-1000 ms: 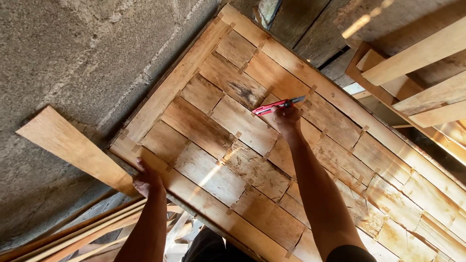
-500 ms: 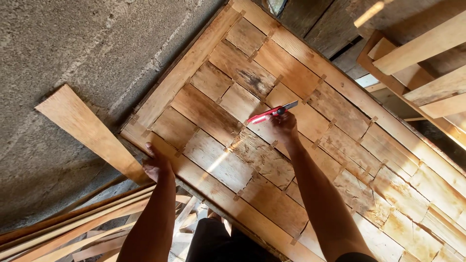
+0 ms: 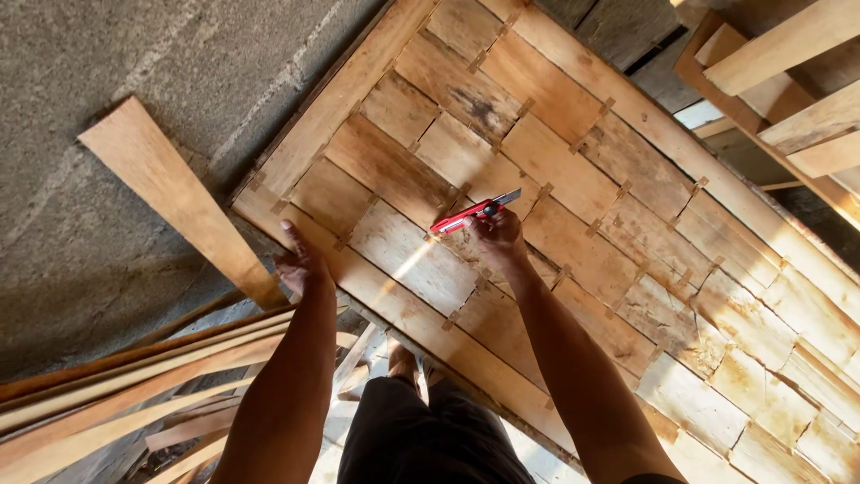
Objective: Fitting and trimming small wooden strips into a larger panel frame to create a textured surface.
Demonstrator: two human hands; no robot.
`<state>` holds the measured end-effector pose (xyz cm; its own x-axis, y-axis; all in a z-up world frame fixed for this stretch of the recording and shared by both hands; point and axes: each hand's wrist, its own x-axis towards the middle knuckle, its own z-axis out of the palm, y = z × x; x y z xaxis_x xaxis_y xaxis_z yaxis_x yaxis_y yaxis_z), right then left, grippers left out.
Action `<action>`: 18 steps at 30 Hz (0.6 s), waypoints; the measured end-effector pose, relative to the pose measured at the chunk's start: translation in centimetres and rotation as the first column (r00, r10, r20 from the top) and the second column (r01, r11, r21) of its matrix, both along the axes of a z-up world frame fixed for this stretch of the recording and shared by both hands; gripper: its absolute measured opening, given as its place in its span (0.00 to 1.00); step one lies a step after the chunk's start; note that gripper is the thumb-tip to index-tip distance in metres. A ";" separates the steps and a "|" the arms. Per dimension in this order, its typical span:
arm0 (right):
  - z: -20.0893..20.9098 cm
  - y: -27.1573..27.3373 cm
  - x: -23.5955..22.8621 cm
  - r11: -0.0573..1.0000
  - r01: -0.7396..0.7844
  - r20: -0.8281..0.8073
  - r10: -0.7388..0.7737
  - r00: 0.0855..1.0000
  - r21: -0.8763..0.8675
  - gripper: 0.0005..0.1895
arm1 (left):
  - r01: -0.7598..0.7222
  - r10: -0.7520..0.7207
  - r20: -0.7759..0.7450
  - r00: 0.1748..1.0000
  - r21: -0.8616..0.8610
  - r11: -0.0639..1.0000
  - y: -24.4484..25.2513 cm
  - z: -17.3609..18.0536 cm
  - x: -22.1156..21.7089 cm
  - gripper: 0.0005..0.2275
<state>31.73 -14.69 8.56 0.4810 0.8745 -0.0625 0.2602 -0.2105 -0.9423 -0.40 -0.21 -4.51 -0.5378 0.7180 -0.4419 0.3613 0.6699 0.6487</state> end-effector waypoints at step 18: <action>2.0 -8.9 -4.5 0.963 0.224 0.064 -0.217 0.974 -0.152 0.07 | -0.180 0.191 0.209 0.959 -0.073 0.981 -0.2 8.6 0.6 0.56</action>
<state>27.25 -23.60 10.60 0.6662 0.7275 -0.1639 0.2334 -0.4121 -0.8807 0.22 -0.44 4.10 -0.5483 0.5873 -0.5954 0.0842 0.7471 0.6594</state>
